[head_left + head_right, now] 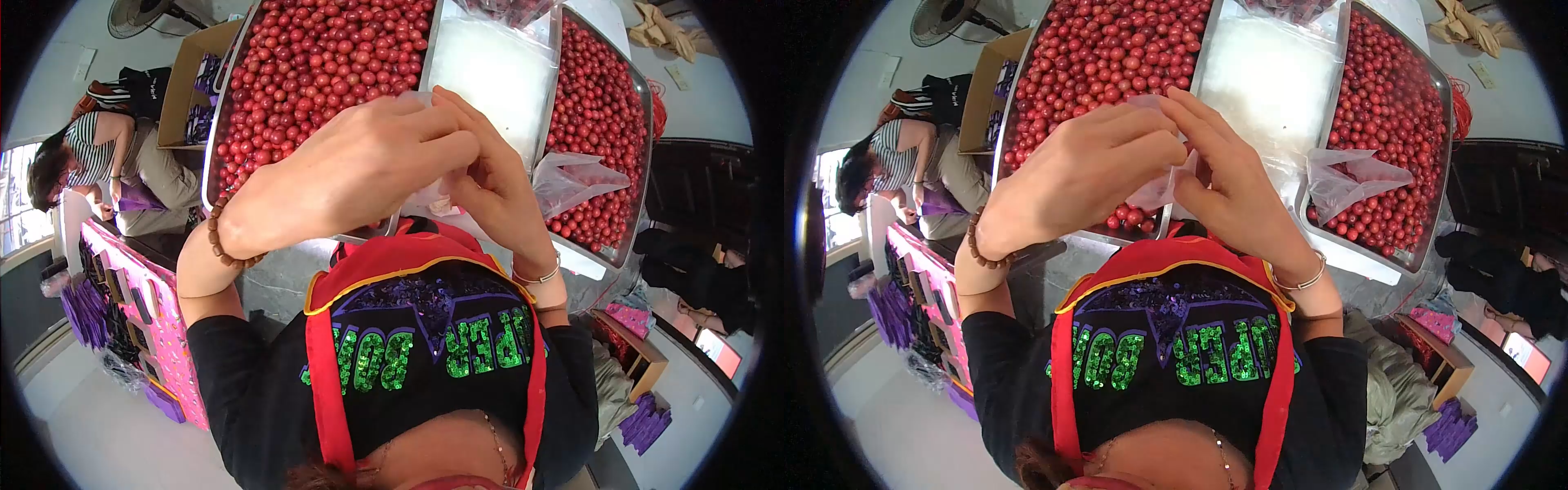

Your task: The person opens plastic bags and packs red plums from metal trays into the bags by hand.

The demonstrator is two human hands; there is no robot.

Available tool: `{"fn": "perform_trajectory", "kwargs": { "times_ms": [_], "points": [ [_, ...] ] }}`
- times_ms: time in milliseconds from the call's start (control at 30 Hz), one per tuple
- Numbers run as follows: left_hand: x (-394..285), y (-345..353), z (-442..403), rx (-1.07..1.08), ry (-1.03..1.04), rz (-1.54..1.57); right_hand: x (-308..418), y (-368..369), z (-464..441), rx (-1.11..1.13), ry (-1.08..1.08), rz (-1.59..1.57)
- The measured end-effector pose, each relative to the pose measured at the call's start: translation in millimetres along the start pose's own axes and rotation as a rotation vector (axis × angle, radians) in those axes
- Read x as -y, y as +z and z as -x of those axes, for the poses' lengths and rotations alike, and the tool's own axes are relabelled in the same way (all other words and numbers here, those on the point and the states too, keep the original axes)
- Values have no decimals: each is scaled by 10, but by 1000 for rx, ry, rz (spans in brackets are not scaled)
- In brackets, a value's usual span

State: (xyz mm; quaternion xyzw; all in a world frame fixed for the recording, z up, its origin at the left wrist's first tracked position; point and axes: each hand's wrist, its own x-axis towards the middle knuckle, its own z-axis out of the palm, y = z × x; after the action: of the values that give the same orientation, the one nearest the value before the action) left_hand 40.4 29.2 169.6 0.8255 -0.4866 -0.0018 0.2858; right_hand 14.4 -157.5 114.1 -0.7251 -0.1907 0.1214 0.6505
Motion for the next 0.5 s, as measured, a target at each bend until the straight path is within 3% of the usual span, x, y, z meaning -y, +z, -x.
{"fn": "perform_trajectory", "kwargs": {
  "times_ms": [100, 200, 300, 367, 500],
  "points": [
    [113, 99, 20, -142, 88, -82, 11, -38, -4, -8, -11, 34],
    [76, -153, 227, -325, 5, 31, 38, -65, -4, -17, 74, -65],
    [52, -183, 617, -660, -486, 454, 69, -79, -7, -58, 132, -79],
    [395, -139, 1080, -819, -395, 706, 168, -28, -14, -155, 125, -51],
    [800, 191, 2218, -1033, -990, 494, 309, -18, -53, -142, 78, -29]
  ]
}}
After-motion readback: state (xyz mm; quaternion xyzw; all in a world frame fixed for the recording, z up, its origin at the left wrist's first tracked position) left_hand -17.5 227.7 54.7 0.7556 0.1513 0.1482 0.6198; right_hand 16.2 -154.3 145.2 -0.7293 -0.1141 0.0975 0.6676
